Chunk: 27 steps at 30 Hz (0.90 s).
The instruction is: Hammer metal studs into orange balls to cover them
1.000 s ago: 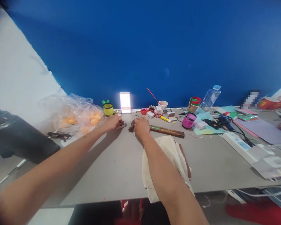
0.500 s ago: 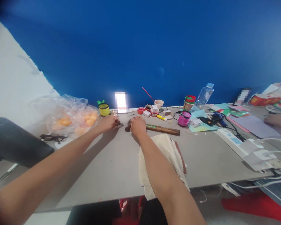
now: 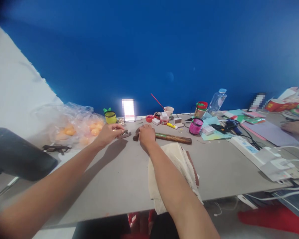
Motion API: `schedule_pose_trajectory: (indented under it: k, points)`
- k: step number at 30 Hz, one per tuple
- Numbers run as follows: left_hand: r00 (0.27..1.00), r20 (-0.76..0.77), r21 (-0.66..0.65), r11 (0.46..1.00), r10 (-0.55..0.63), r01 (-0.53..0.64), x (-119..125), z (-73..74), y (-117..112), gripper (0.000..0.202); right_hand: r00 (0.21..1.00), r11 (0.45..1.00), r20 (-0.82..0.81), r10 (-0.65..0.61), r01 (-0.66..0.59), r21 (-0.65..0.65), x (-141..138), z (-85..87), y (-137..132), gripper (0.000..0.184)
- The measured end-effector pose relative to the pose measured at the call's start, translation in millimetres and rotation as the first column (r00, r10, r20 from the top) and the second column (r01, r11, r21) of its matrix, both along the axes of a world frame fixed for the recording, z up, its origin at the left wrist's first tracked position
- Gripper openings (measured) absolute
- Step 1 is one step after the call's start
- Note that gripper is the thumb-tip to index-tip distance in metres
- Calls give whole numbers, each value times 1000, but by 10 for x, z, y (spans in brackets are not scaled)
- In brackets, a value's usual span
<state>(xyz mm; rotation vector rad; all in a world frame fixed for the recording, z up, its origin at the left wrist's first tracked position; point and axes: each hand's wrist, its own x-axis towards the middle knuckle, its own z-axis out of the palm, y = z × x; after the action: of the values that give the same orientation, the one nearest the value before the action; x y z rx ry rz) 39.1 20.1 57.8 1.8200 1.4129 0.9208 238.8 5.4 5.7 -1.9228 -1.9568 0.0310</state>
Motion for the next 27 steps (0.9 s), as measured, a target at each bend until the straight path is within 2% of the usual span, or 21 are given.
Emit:
schedule_pose_trajectory:
  k: [2,6,8,10,13,15,18,22,24,27]
  points:
    - [991,132,-136,990,-13,31,-20,-84,-179,15,1000,1000,-1,1,-1,4,-3,0,-7,25]
    - [965,257,-259,959,-45,114,-19,-294,-414,16,1000,1000,-10,3,-3,6,11,4,-32,24]
    - [947,320,-292,951,-7,106,-13,-372,-442,21,1000,999,-25,3,-2,42,15,21,-54,24]
    - [921,389,-304,947,22,106,-17,-421,-433,25,998,991,-53,38,-30,131,-9,51,-86,25]
    - [876,482,-297,943,12,151,-52,-449,-408,27,977,956,-139,162,-121,266,-137,89,-158,26]
    - [843,538,-299,937,9,180,-89,-449,-403,28,933,943,-251,259,-188,275,-272,82,-208,22]
    - [808,587,-328,925,38,194,-140,-436,-409,30,797,921,-465,386,-310,235,-452,21,-245,19]
    - [789,609,-381,903,82,200,-169,-411,-413,28,619,909,-670,409,-342,238,-512,-46,-217,21]
    - [783,614,-381,906,98,186,-166,-405,-412,26,578,908,-710,402,-351,229,-490,-47,-200,22]
    - [775,620,-363,920,120,148,-150,-421,-405,26,572,903,-713,406,-371,216,-464,-37,-193,18]
